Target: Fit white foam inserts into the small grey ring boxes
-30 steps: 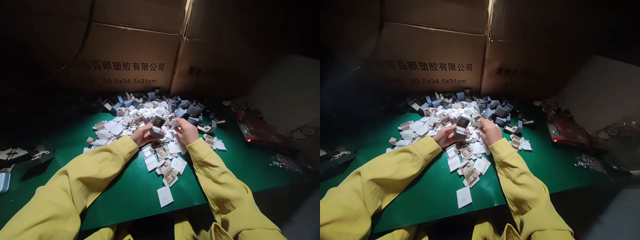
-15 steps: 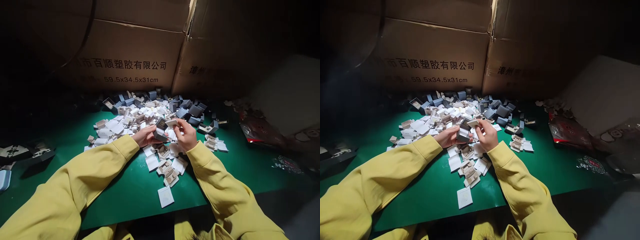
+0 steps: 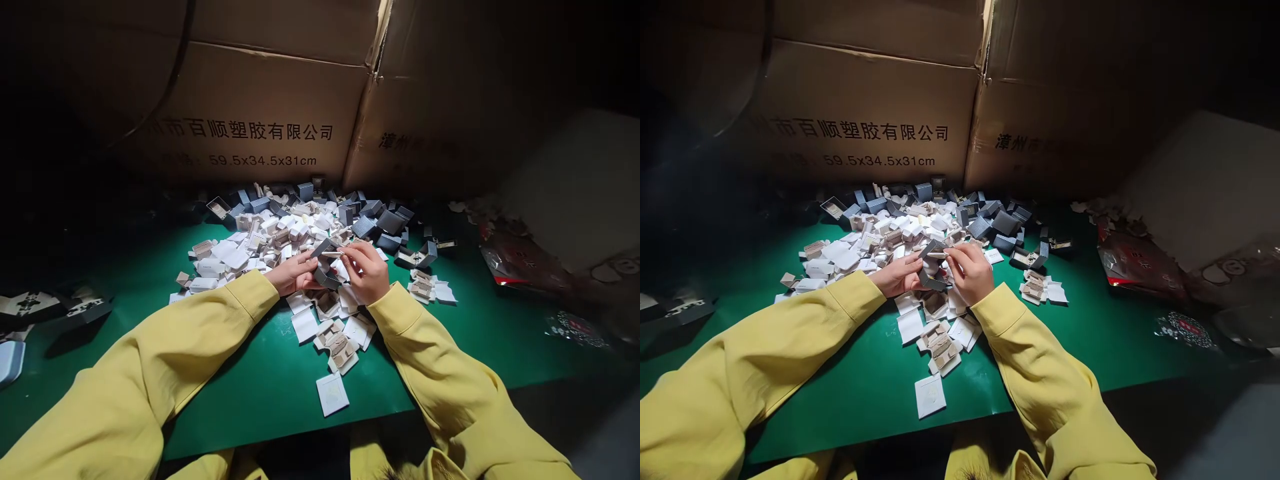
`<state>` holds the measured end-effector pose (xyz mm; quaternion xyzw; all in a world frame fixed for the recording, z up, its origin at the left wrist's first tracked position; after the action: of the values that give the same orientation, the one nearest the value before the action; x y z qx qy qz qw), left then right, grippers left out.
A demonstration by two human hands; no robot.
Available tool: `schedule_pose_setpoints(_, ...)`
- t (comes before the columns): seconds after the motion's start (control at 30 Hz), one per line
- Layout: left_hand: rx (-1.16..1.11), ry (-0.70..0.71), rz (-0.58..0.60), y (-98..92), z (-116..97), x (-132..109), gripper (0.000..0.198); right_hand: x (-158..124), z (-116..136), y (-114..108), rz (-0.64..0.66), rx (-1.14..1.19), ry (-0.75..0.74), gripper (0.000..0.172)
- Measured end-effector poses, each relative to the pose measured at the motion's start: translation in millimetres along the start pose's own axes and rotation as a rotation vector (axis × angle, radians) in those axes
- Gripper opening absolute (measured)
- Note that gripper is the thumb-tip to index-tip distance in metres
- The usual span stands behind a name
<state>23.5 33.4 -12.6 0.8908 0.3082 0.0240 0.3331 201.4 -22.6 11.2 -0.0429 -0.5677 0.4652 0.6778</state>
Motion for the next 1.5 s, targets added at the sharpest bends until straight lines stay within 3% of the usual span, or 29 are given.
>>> schedule_pose_setpoints(0.27,0.063,-0.04,0.052,-3.3,1,0,0.063,-1,2,0,0.013,-0.107,-0.095,0.02)
schedule_pose_setpoints(0.53,0.083,-0.018,0.083,-4.1,2,0,0.055,-2,4,0,0.072,-0.18,-0.109,0.023)
schedule_pose_setpoints(0.93,0.135,-0.042,0.067,-5.4,4,1,0.062,-1,6,0,0.066,-0.207,-0.082,0.024)
schedule_pose_setpoints(1.2,0.129,-0.043,0.054,-4.4,4,2,0.057,0,2,4,0.07,0.006,-0.168,0.023)
schedule_pose_setpoints(1.3,0.129,-0.047,0.035,-4.2,4,2,0.056,0,3,4,0.044,0.127,-0.103,0.024)
schedule_pose_setpoints(1.4,0.133,-0.06,0.004,-3.6,3,2,0.05,1,5,0,-0.073,0.22,0.001,0.021)
schedule_pose_setpoints(1.5,0.142,-0.081,-0.024,-2.4,2,2,0.042,4,5,-7,-0.108,0.24,0.0,0.018)
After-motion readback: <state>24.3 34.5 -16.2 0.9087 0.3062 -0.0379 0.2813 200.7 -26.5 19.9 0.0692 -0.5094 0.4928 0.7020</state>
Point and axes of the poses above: each hand's wrist, its own x-axis towards the middle knuckle, its own y-axis out of the palm, z = x × y, the point moved 1 cm from there along x, towards the middle knuckle, and after that the axes turned 1 degree about -x, right-handed, at the moved point
